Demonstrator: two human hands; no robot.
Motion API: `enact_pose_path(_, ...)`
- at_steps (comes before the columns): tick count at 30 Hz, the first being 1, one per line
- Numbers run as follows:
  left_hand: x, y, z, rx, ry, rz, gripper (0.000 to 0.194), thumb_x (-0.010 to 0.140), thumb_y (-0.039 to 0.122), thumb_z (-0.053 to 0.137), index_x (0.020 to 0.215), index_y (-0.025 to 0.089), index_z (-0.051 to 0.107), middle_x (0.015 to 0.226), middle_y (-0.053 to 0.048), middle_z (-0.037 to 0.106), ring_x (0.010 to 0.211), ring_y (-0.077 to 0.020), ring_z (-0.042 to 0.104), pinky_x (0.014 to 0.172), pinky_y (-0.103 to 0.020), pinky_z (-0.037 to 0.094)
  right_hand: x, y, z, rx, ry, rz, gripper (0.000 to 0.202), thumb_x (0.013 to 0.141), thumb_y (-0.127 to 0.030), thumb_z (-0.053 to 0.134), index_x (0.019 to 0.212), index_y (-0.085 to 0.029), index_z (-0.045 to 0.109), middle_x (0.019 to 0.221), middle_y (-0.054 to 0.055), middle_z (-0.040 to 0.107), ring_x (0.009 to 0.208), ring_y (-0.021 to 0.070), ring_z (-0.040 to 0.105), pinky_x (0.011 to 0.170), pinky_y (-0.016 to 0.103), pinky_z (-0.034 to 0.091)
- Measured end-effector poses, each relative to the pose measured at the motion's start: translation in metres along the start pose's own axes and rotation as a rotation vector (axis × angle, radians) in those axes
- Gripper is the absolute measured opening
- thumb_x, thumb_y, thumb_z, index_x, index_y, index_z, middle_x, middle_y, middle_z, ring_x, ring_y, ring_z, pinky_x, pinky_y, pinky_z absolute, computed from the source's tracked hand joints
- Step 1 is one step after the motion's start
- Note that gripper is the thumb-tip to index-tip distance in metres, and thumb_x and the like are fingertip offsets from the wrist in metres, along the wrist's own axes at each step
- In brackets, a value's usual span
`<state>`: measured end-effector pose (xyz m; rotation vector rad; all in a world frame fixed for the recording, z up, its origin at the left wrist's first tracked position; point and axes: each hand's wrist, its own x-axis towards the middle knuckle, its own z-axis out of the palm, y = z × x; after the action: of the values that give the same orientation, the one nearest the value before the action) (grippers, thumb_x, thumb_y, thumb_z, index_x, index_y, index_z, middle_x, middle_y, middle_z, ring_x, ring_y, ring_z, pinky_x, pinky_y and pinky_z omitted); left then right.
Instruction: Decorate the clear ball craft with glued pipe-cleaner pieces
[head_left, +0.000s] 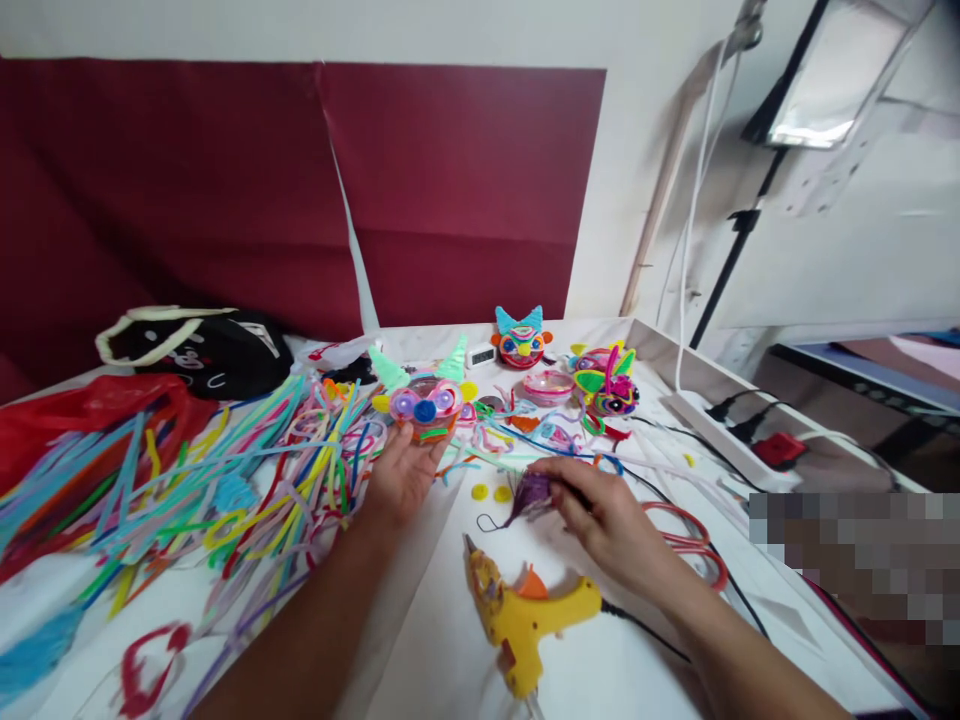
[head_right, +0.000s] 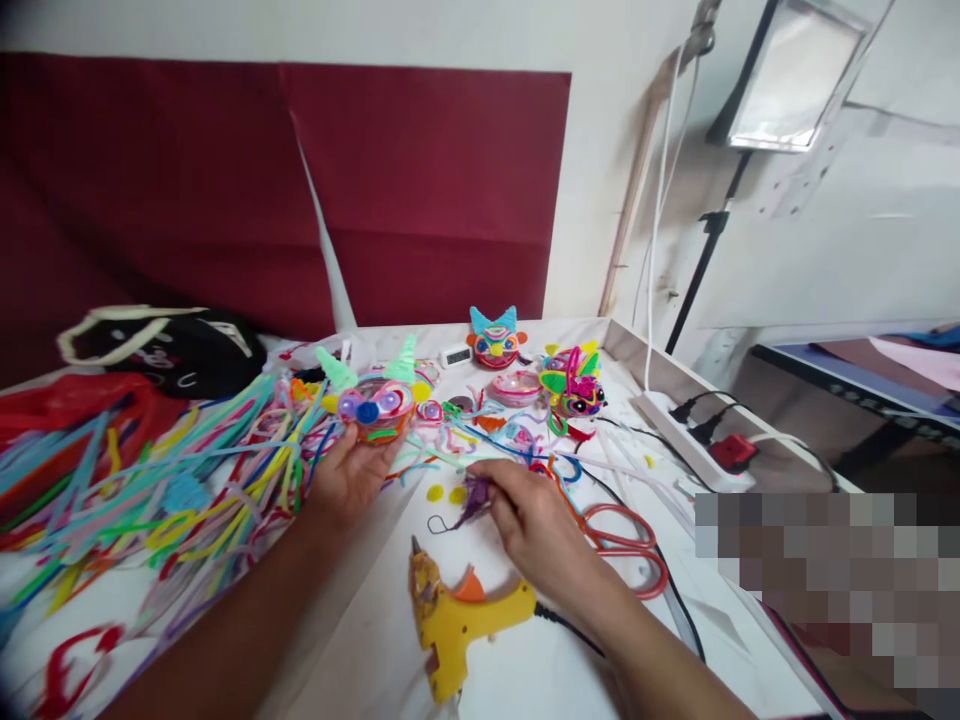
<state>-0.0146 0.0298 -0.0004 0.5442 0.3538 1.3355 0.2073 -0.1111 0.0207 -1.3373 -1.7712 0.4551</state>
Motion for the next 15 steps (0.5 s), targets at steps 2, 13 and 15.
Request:
enact_pose_path(2, -0.001, -0.002, 0.0, 0.04, 0.016, 0.01, 0.021, 0.088, 0.018, 0.06, 0.108, 0.019, 0.067, 0.12, -0.009, 0.072, 0.127, -0.0279, 0.058, 0.11, -0.048, 0.045, 0.002, 0.004, -0.003, 0.105, 0.022, 0.114, 0.031, 0.093, -0.02, 0.042, 0.118, -0.02, 0.061, 0.082, 0.002, 0.066, 0.069, 0.0141, 0.061, 0.063, 0.026, 0.049)
enact_pose_path(13, -0.016, -0.017, 0.004, 0.037, -0.051, -0.127, 0.024, 0.089, 0.014, 0.059, 0.112, 0.02, 0.063, 0.105, -0.005, 0.076, 0.109, -0.0247, 0.069, 0.108, -0.049, 0.045, 0.0, 0.015, 0.009, -0.039, -0.044, 0.009, 0.039, 0.085, -0.01, 0.04, 0.115, -0.021, 0.062, 0.092, 0.004, 0.07, 0.077, 0.0162, 0.065, 0.073, 0.031, 0.053)
enact_pose_path(15, -0.018, -0.019, 0.004, 0.042, -0.086, -0.156, 0.024, 0.088, 0.016, 0.06, 0.112, 0.019, 0.062, 0.106, -0.007, 0.075, 0.114, -0.0267, 0.067, 0.109, -0.05, 0.044, -0.001, 0.016, 0.012, -0.095, -0.048, -0.069, 0.039, 0.086, -0.009, 0.039, 0.115, -0.021, 0.062, 0.094, 0.005, 0.07, 0.079, 0.017, 0.066, 0.072, 0.031, 0.053)
